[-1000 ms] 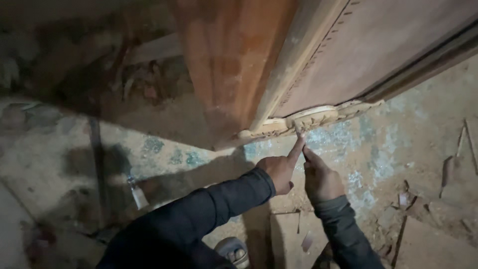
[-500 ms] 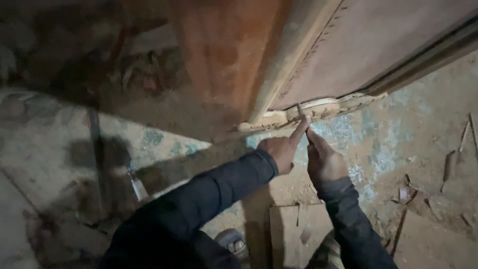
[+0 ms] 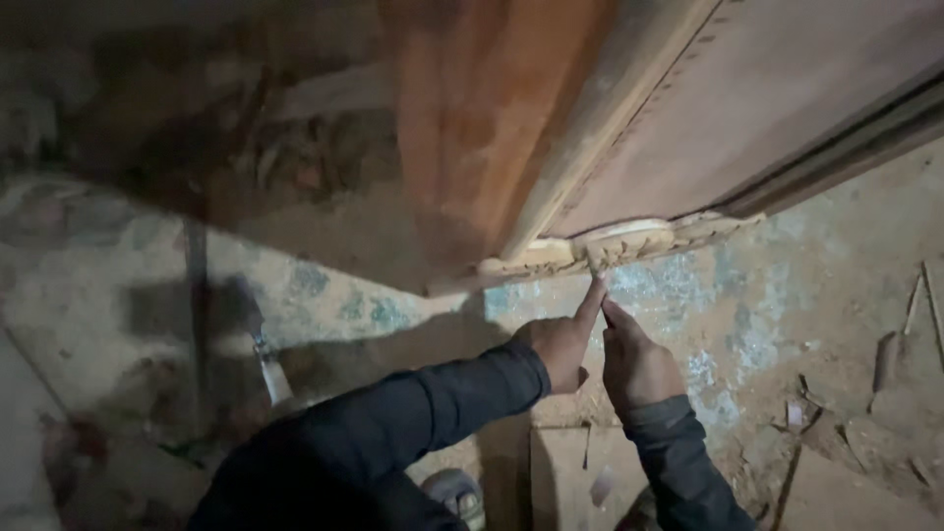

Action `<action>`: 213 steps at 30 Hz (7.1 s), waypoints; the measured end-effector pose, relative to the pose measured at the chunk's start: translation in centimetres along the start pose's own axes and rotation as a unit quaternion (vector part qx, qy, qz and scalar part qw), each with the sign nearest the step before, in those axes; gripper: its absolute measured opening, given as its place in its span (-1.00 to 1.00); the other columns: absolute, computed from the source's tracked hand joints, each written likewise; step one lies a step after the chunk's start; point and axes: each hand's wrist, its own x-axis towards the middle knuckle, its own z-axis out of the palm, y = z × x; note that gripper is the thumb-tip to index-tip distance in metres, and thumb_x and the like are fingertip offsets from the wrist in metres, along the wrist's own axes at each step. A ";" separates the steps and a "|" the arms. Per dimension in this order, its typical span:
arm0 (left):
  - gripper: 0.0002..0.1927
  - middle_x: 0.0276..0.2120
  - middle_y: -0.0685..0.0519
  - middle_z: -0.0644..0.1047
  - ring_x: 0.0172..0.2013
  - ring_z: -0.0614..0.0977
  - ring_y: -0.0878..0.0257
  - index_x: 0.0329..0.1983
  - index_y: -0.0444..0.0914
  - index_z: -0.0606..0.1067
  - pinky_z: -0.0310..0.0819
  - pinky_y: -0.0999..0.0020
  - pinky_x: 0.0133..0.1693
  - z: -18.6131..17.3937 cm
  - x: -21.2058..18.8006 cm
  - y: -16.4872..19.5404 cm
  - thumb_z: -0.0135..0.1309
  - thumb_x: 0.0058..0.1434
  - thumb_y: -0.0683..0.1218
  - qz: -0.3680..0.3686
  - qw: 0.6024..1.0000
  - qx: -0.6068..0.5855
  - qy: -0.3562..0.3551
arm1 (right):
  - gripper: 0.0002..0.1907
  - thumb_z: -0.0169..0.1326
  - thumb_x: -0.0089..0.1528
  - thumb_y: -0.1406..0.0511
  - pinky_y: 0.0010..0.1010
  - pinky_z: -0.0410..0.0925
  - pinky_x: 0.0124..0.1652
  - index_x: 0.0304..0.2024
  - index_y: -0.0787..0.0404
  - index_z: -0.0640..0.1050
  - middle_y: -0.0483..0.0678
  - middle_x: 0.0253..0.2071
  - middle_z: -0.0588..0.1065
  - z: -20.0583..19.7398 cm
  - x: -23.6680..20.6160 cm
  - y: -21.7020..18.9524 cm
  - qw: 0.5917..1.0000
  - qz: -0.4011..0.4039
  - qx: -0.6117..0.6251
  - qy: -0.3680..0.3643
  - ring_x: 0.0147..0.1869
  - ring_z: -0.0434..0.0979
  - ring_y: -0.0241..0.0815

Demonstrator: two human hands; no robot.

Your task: The person uses a small carving knife to carve a decorative floral pattern into the edge of a wooden frame. They hold the frame steady with one hand while carefully removing wood shavings with the other.

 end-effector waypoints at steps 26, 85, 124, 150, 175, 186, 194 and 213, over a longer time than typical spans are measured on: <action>0.44 -0.36 -0.33 0.62 -0.37 0.68 -0.16 0.51 -0.28 -0.64 0.60 0.06 -0.24 1.2 0.1 -0.5 0.29 0.02 -0.02 -0.044 0.999 -0.017 -0.017 | -0.59 -0.02 0.33 0.23 0.08 0.43 -0.22 0.25 0.03 0.50 0.33 -0.27 0.56 0.5 0.2 -1.4 0.996 -0.003 -0.079 -0.034 -0.19 0.58 0.38; 0.35 -0.37 -0.30 0.62 -0.40 0.67 -0.16 0.56 -0.26 -0.53 0.60 0.00 -0.30 2.0 0.8 -1.3 0.24 0.03 -0.12 -0.026 0.999 0.026 0.015 | -0.57 -0.04 0.35 0.23 0.09 0.43 -0.23 0.28 -0.01 0.47 0.30 -0.28 0.58 -0.3 -0.1 -1.9 0.997 0.027 -0.071 -0.034 -0.20 0.59 0.36; 0.33 -0.38 -0.28 0.61 -0.39 0.67 -0.16 0.55 -0.29 -0.48 0.58 -0.02 -0.31 -0.1 0.8 -0.1 0.24 -0.01 -0.13 0.011 0.999 0.046 0.020 | -0.62 -0.01 0.36 0.24 0.06 0.43 -0.28 0.23 0.03 0.53 0.29 -0.23 0.57 0.2 0.0 -0.1 0.999 0.025 -0.047 0.010 -0.22 0.58 0.37; 0.33 -0.38 -0.32 0.60 -0.37 0.66 -0.21 0.56 -0.31 -0.48 0.56 -0.05 -0.27 -0.4 0.9 0.3 0.25 0.02 -0.12 -0.001 1.000 0.017 -0.009 | -0.55 -0.01 0.32 0.18 0.04 0.45 -0.20 0.28 -0.07 0.51 0.30 -0.25 0.59 -0.6 0.3 -0.3 0.991 0.110 -0.067 -0.030 -0.17 0.60 0.35; 0.36 -0.40 -0.29 0.59 -0.39 0.65 -0.18 0.54 -0.25 -0.52 0.57 -0.01 -0.30 -1.3 0.8 0.3 0.26 0.00 -0.09 0.023 0.999 0.023 0.005 | -0.64 -0.02 0.37 0.23 0.02 0.46 -0.22 0.22 0.04 0.51 0.28 -0.20 0.59 -0.5 0.6 -0.4 0.999 -0.001 -0.040 0.029 -0.17 0.61 0.33; 0.31 -0.44 -0.29 0.60 -0.44 0.65 -0.17 0.57 -0.26 -0.53 0.56 -0.03 -0.34 0.0 1.4 0.5 0.16 0.01 -0.17 0.012 0.999 -0.009 0.029 | -0.63 -0.03 0.37 0.23 0.04 0.45 -0.23 0.22 0.06 0.52 0.26 -0.16 0.59 -0.9 0.5 0.0 0.998 -0.003 -0.057 0.018 -0.18 0.60 0.34; 0.39 -0.39 -0.35 0.60 -0.42 0.64 -0.22 0.48 -0.26 -0.63 0.55 -0.05 -0.32 0.7 1.0 0.4 0.26 0.03 -0.10 0.008 0.999 -0.027 0.040 | -0.59 -0.04 0.35 0.21 0.07 0.43 -0.20 0.25 0.03 0.49 0.27 -0.24 0.59 -1.2 0.4 -1.3 0.992 0.038 -0.111 -0.036 -0.18 0.59 0.33; 0.35 -0.39 -0.36 0.58 -0.40 0.63 -0.22 0.50 -0.28 -0.65 0.56 -0.04 -0.33 0.7 0.7 0.0 0.18 0.05 -0.12 -0.013 0.997 -0.080 0.019 | -0.56 -0.09 0.38 0.19 0.03 0.44 -0.29 0.32 -0.04 0.42 0.22 -0.33 0.59 -1.3 0.8 -1.9 0.983 0.013 -0.164 -0.076 -0.28 0.60 0.28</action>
